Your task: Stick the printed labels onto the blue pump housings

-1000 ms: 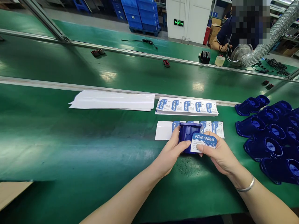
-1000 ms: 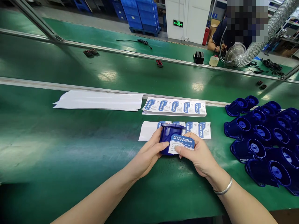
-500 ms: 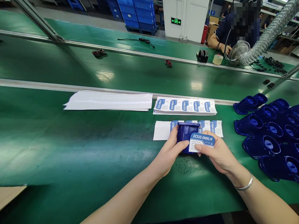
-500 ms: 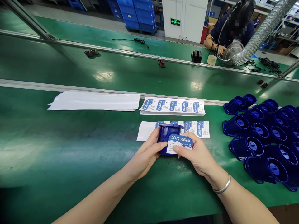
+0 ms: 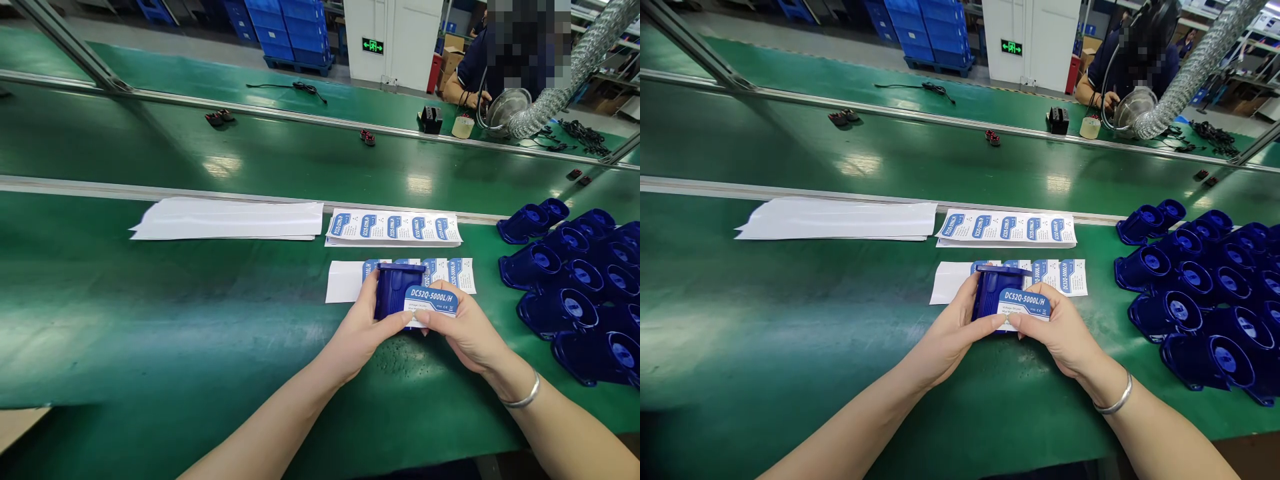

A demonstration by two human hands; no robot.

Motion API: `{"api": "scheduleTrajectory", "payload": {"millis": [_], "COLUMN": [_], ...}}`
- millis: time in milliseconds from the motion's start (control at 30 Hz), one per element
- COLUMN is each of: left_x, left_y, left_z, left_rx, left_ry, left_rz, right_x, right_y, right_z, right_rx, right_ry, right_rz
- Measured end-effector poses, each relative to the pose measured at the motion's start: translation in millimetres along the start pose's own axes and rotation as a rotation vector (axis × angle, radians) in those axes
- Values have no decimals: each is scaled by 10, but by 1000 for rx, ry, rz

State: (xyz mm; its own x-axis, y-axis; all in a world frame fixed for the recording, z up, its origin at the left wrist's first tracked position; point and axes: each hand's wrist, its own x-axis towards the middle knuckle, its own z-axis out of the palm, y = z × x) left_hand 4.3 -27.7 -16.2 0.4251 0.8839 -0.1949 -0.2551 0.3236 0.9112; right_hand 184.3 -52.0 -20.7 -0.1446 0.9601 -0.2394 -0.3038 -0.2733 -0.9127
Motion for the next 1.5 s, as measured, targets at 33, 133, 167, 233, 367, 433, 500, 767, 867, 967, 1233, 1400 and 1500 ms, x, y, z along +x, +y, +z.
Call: {"api": "scheduleTrajectory", "payload": {"millis": [33, 133, 167, 233, 367, 433, 500, 767, 867, 967, 1233, 1400, 1500], "left_x": [0, -3, -5, -7, -11, -12, -11, -8, 0, 12, 32, 30, 22], "left_y": [0, 6, 9, 16, 20, 14, 6, 2, -9, -22, -33, -10, 12], "left_z": [0, 1, 2, 7, 16, 18, 21, 11, -7, -12, -6, -4, 13], "left_rx": [-3, -9, -9, -12, -22, -25, -26, -35, -17, 17, 36, -1, -21], "left_ry": [-2, -2, -3, 2, 13, 15, 22, 26, -2, -25, -43, -74, -83], "left_rz": [0, 2, 1, 1, -2, 0, 4, -2, 10, 34, 16, 17, 15], "right_x": [0, 0, 0, 0, 1, 0, 0, 2, -1, -23, -158, -199, -206], "right_y": [3, 10, 11, 10, 4, 3, 5, 6, -28, -78, -171, -153, -142], "right_z": [-2, -6, -6, -5, -2, -2, -4, -9, -30, -54, -16, -6, -17], "right_rx": [1, -6, -9, -10, -4, -1, 4, -17, -76, -282, -830, -825, -787], "right_ry": [2, 4, 2, 1, 4, 5, 7, -11, -4, 64, 249, 195, 201], "right_rz": [0, -5, -7, -8, -4, -5, -6, -15, -28, -99, -566, -698, -705]}}
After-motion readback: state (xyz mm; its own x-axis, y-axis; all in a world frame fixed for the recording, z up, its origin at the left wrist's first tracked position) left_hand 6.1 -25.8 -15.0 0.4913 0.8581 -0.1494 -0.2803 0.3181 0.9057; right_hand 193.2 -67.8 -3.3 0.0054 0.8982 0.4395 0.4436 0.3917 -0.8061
